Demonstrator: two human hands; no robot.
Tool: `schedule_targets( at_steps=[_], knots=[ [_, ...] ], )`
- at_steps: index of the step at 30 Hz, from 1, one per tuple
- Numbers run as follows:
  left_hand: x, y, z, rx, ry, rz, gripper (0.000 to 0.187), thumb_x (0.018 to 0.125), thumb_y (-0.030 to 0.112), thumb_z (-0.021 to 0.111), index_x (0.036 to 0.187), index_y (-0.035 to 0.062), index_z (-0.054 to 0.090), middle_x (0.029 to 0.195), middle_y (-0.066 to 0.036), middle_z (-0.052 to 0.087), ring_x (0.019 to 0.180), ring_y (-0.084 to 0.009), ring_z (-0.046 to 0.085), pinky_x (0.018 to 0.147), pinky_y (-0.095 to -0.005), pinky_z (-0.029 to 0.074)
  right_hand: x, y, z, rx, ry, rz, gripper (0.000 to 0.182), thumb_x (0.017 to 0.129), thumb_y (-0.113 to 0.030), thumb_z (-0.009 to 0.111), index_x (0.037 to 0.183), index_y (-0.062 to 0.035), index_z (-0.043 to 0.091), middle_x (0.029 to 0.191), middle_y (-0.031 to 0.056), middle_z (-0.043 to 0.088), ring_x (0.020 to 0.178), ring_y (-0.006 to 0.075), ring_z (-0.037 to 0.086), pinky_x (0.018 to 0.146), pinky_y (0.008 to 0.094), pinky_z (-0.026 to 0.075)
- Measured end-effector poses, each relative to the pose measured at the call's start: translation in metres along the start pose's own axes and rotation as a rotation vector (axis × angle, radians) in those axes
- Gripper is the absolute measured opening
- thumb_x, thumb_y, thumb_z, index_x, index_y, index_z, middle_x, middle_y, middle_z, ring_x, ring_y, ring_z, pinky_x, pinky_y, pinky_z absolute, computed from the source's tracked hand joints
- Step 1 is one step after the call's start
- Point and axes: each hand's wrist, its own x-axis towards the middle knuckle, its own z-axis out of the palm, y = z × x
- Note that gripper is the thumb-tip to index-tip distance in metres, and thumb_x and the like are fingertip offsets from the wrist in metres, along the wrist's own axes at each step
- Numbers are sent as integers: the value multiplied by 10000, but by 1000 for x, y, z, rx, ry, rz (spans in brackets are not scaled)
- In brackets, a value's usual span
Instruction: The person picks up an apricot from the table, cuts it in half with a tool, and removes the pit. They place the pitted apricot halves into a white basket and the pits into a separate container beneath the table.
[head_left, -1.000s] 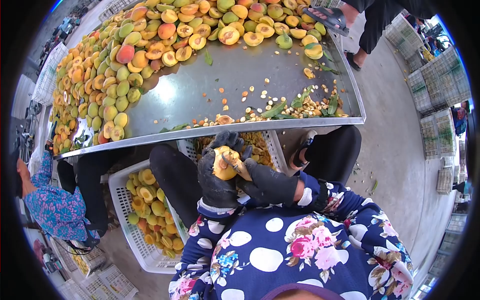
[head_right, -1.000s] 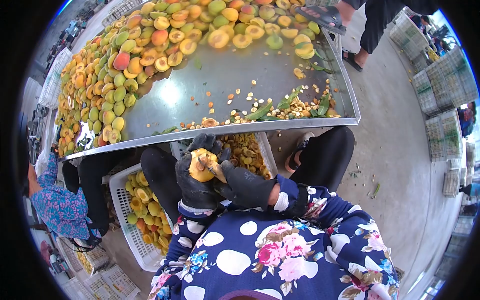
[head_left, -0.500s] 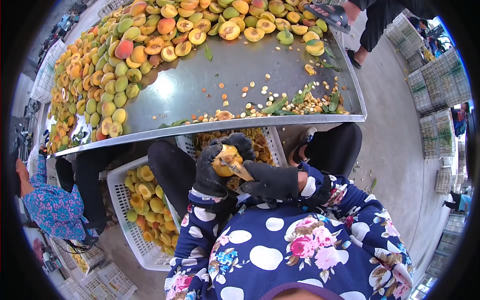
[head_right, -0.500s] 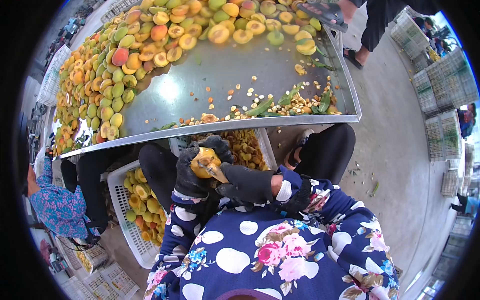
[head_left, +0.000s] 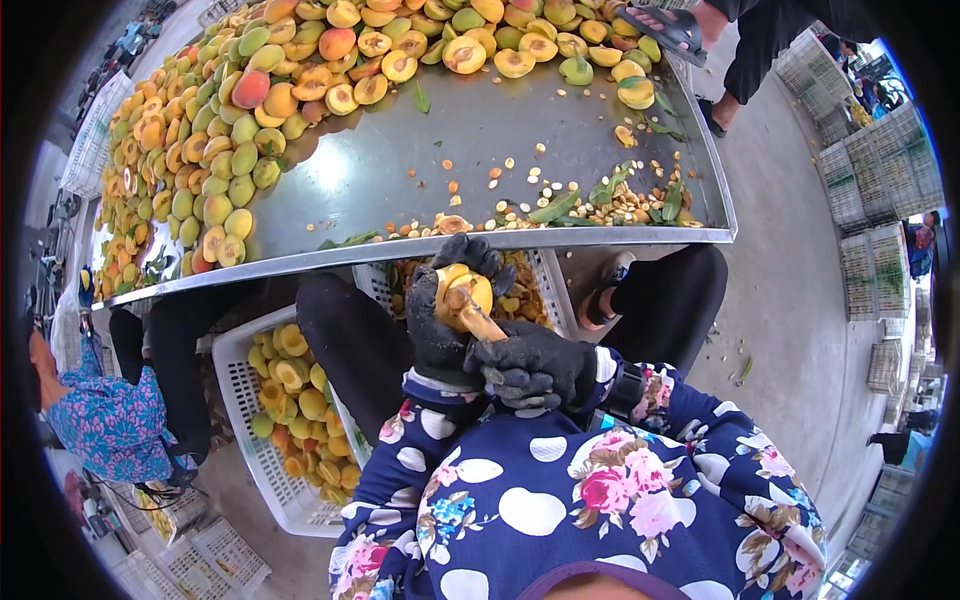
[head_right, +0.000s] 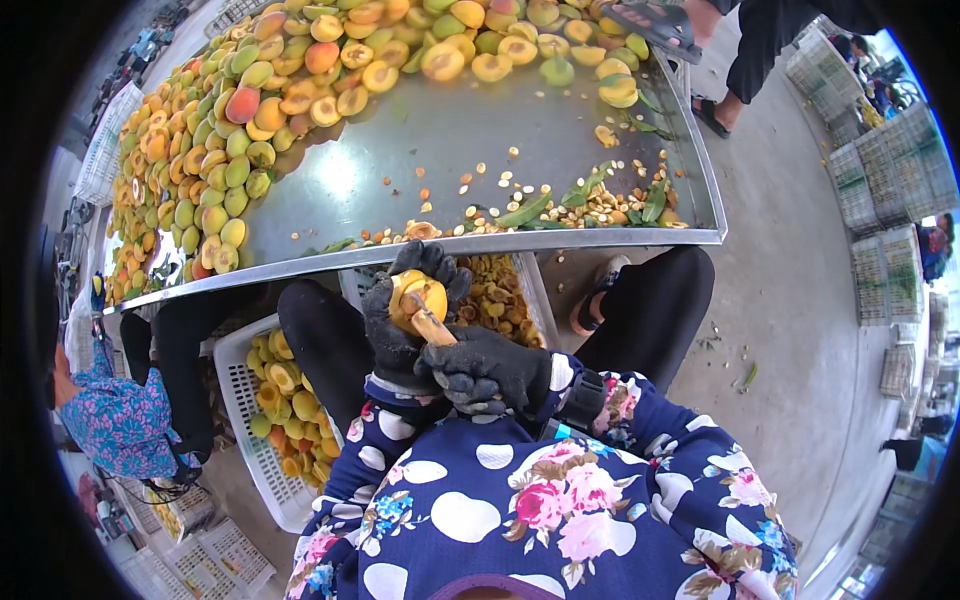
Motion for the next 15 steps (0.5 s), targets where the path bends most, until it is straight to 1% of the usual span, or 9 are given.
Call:
schedule_targets(
  at_steps=[3,6,7,8,10,11,12,14,15],
  knots=[
    [-4,3,-7,316,94,-31,330,826,178,584,1092,-12,536,994,-78,587,877,-141,558,771,-267,462,0,3,-9,-24,-126,-84,233,897,-231,500,963,-9,477,468,-21,378,307,53,333,277,207,289],
    [-3,-12,-14,174,227,-201,220,836,97,556,1026,-14,563,927,-59,591,854,-125,555,771,-236,453,-13,-5,-6,-259,8,-170,222,898,-225,496,968,-18,460,472,-13,391,308,62,343,275,204,287],
    [-7,-31,-51,688,79,109,216,840,42,533,1048,-12,553,922,-39,580,828,-96,538,742,-209,446,-12,-5,-12,-190,66,-161,216,892,-223,504,960,-28,442,473,-2,404,304,75,349,275,206,277],
    [-9,-17,-35,690,76,110,216,840,42,533,1048,-12,553,922,-39,580,828,-96,538,742,-209,446,-12,-5,-16,-191,63,-163,216,892,-223,504,960,-28,442,473,-2,404,304,75,349,275,206,277],
    [-9,27,12,364,208,-169,227,837,34,540,1060,-14,545,934,-29,578,788,-68,518,691,-188,432,-11,-10,-26,-434,325,-106,246,852,-258,560,960,-55,470,551,-7,438,348,46,346,317,195,268],
    [-13,33,3,284,190,-153,280,823,69,564,1086,-22,535,936,-25,569,743,-42,491,635,-174,409,-6,-6,-36,-585,454,-114,249,838,-255,569,951,-58,467,556,-7,439,368,65,378,329,216,300],
    [-16,71,33,444,122,-145,351,809,156,590,1095,-39,534,909,-34,577,704,-40,487,604,-168,394,-8,-6,-41,-591,449,-130,249,838,-255,569,951,-58,467,556,-7,439,368,65,378,329,216,300],
    [-31,116,4,958,82,-11,407,801,210,556,1087,-79,538,881,-79,611,569,-46,472,525,-161,381,-19,-8,-51,-553,405,-47,236,836,-255,564,932,-64,462,565,-4,445,399,81,411,356,235,342],
    [-35,140,0,922,100,52,394,807,198,532,1079,-87,540,935,-115,617,537,-45,461,501,-160,377,-23,-6,-57,-557,399,-60,236,836,-255,564,932,-64,462,565,-4,445,399,81,411,356,235,342]
  ],
)
